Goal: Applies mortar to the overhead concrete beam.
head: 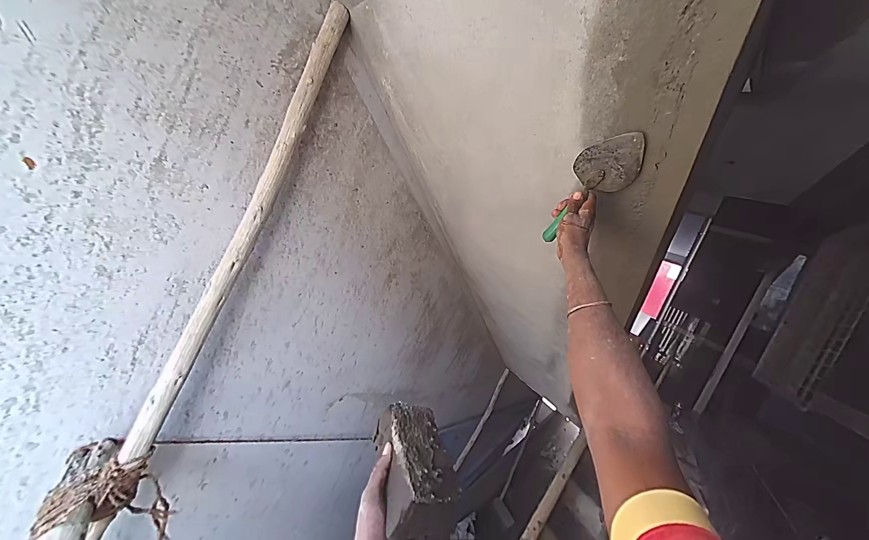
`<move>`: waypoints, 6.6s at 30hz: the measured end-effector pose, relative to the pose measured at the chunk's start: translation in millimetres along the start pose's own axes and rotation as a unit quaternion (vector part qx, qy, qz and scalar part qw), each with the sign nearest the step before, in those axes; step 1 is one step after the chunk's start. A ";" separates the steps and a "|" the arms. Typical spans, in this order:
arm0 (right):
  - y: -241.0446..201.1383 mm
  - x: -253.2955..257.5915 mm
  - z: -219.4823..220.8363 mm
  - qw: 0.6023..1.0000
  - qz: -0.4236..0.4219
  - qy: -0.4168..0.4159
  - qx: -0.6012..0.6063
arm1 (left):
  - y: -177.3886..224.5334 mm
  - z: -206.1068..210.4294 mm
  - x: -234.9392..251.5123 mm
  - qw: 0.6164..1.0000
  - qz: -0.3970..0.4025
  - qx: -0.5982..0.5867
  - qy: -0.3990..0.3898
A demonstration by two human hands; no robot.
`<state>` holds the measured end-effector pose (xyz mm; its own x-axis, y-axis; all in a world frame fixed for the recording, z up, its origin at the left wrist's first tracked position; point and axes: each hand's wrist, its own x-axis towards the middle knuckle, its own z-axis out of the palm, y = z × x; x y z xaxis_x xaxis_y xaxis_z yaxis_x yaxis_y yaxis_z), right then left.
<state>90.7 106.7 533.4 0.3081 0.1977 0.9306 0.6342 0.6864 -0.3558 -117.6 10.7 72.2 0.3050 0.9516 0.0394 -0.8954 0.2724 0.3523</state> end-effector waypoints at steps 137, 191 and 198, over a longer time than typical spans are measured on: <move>-93.2 39.2 35.4 0.997 -0.074 -0.012 0.001 | 130.3 38.4 -24.7 0.986 0.135 0.091 -0.020; -60.7 40.9 15.5 0.989 -0.128 0.016 -0.068 | 133.1 31.2 -15.2 0.989 0.122 0.083 -0.008; -51.5 35.8 10.4 0.998 -0.059 -0.015 0.021 | 131.9 32.1 -14.3 0.989 0.125 0.083 -0.002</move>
<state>61.7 85.7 585.9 0.2101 0.1343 0.9684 0.6348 0.7346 -0.2396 -229.6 28.4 148.1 0.0831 0.9854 0.1487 -0.8777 0.0017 0.4792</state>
